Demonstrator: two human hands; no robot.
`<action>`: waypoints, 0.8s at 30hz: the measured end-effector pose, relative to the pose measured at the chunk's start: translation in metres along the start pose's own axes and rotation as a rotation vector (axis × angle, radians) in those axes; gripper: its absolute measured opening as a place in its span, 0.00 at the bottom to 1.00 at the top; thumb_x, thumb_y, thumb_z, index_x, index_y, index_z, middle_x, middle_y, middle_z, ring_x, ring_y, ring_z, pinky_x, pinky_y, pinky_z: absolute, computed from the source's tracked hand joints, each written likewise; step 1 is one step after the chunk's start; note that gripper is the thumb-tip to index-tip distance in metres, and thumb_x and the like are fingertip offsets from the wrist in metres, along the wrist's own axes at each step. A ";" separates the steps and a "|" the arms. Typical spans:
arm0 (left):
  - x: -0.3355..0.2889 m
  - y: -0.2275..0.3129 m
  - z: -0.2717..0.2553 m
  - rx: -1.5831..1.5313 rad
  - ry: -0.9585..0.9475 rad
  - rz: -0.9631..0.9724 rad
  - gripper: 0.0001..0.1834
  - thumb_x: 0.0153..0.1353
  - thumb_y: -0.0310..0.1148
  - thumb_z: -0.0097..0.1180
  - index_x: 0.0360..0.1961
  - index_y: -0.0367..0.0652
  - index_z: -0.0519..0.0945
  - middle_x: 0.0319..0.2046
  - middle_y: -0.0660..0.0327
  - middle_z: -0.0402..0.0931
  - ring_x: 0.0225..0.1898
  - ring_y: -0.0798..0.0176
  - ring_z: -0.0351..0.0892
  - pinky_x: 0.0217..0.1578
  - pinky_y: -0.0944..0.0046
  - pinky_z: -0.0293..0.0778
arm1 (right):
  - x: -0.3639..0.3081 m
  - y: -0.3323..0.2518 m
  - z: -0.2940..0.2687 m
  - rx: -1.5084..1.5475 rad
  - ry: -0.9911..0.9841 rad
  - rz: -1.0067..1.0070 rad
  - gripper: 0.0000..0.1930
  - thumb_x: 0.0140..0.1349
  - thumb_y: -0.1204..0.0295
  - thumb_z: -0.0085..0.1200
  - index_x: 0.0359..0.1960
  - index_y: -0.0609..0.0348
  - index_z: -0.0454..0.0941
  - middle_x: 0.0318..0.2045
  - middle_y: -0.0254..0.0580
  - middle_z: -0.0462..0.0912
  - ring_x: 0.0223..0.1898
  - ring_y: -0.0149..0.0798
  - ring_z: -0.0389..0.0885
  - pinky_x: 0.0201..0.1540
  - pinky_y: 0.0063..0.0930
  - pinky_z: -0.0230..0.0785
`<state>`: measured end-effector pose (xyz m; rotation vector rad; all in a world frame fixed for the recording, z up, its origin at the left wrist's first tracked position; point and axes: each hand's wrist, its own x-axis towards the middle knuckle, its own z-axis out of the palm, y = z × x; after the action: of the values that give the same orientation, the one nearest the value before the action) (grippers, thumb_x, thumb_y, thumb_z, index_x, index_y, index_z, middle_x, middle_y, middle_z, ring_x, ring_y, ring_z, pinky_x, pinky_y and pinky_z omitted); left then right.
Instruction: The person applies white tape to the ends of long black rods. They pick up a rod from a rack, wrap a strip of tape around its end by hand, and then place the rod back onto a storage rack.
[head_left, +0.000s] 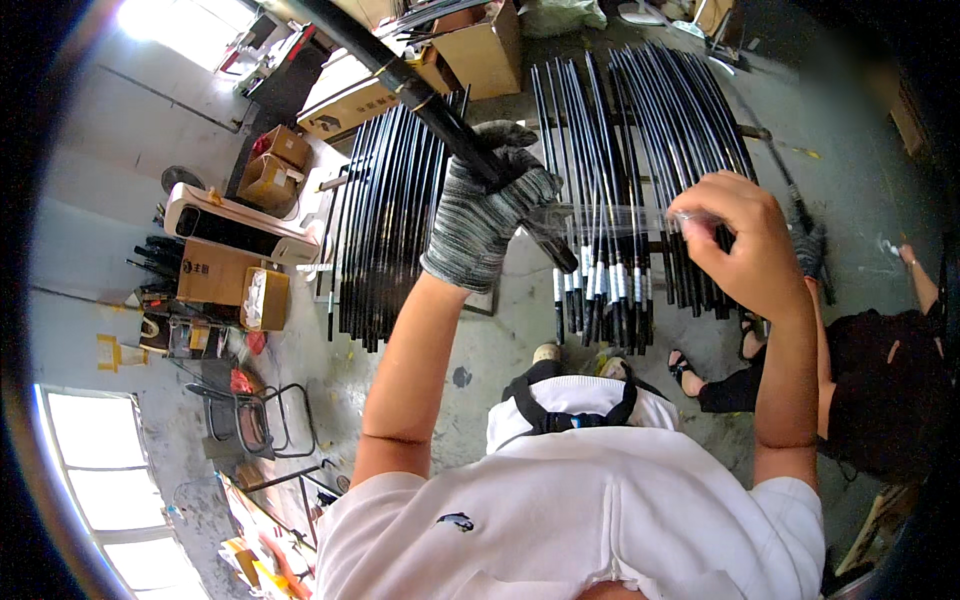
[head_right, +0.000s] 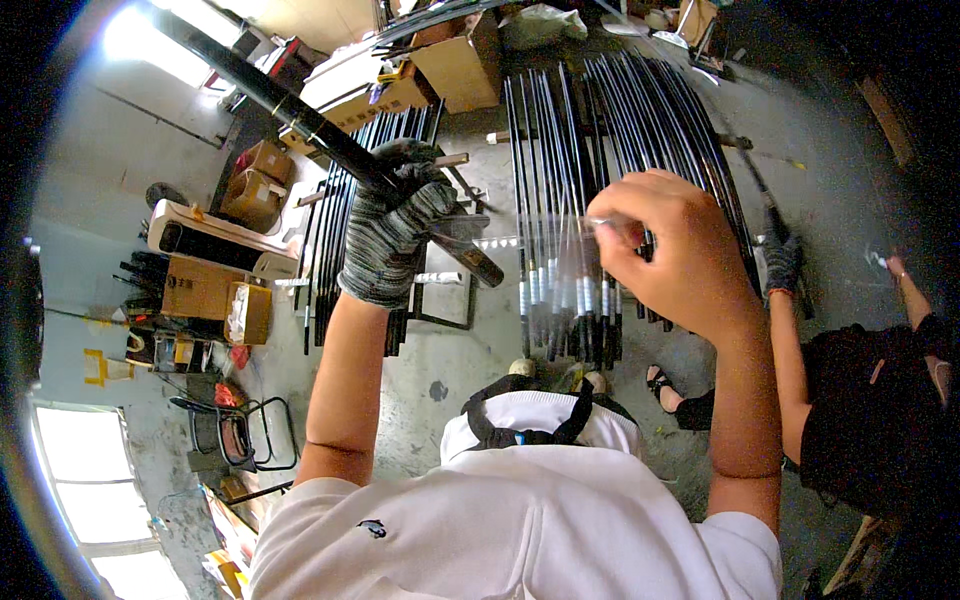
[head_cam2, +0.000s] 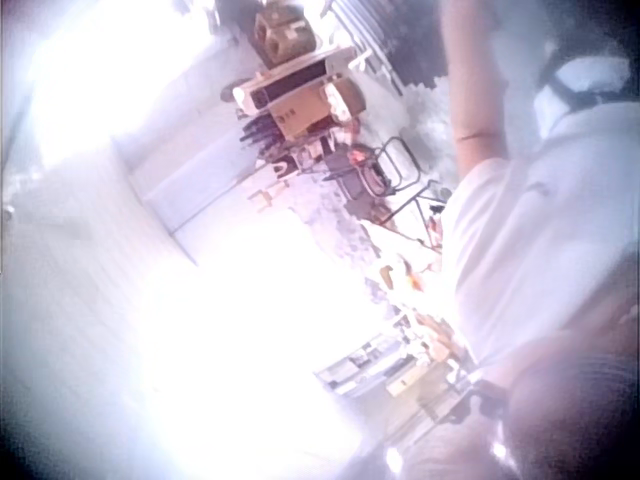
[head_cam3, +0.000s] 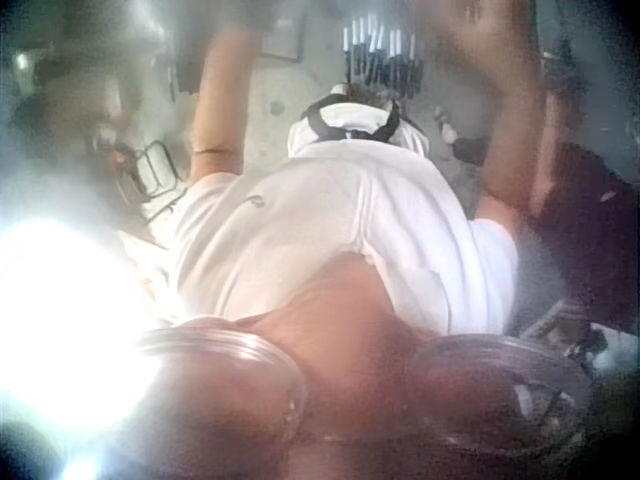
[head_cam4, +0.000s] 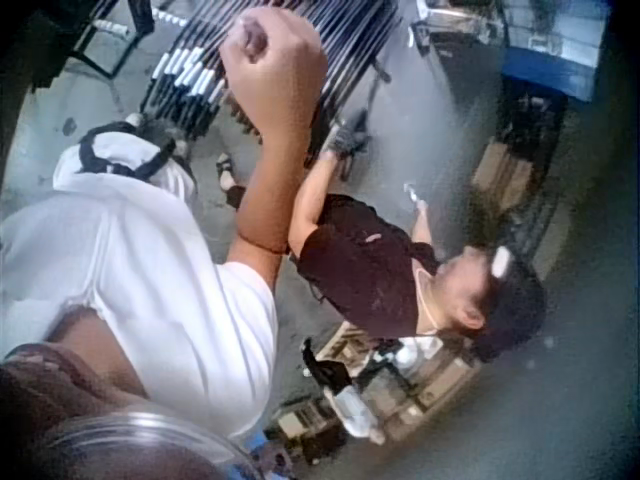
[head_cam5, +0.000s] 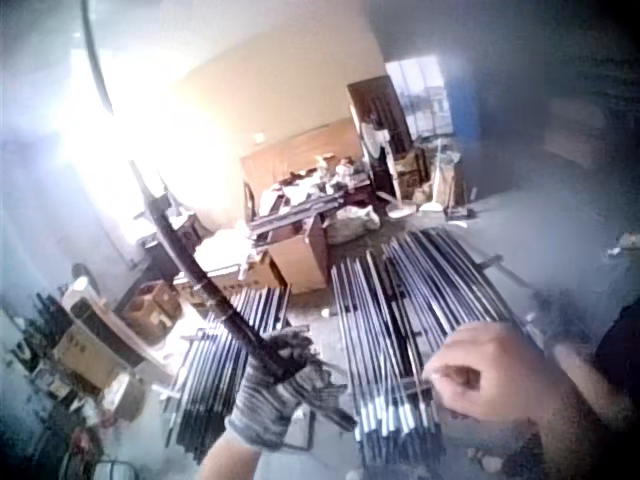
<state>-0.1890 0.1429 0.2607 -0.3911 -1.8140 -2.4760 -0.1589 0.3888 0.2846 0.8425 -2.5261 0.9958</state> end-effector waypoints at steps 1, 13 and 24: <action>-0.001 0.003 -0.003 -0.005 -0.029 0.029 0.26 0.46 0.20 0.61 0.47 0.42 0.65 0.29 0.63 0.72 0.28 0.66 0.74 0.32 0.65 0.74 | 0.000 0.000 -0.001 0.010 0.023 -0.016 0.02 0.46 0.77 0.50 0.22 0.62 0.73 0.20 0.41 0.74 0.24 0.39 0.72 0.28 0.31 0.64; -0.009 0.006 -0.035 0.188 0.143 0.053 0.23 0.49 0.25 0.60 0.47 0.45 0.68 0.29 0.70 0.68 0.29 0.75 0.69 0.26 0.75 0.68 | -0.016 -0.010 -0.020 -0.143 0.095 0.012 0.16 0.47 0.57 0.59 0.23 0.56 0.71 0.22 0.39 0.72 0.30 0.45 0.70 0.33 0.35 0.63; 0.032 -0.042 -0.096 -0.147 0.403 -0.008 0.21 0.58 0.35 0.52 0.53 0.43 0.67 0.31 0.62 0.72 0.33 0.65 0.71 0.34 0.64 0.69 | -0.034 -0.001 -0.009 -0.299 0.326 0.234 0.11 0.48 0.63 0.57 0.20 0.53 0.69 0.21 0.38 0.73 0.29 0.42 0.71 0.31 0.37 0.65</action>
<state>-0.2441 0.0693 0.2022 0.1084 -1.4842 -2.4719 -0.1309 0.4086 0.2758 0.2789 -2.4347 0.7214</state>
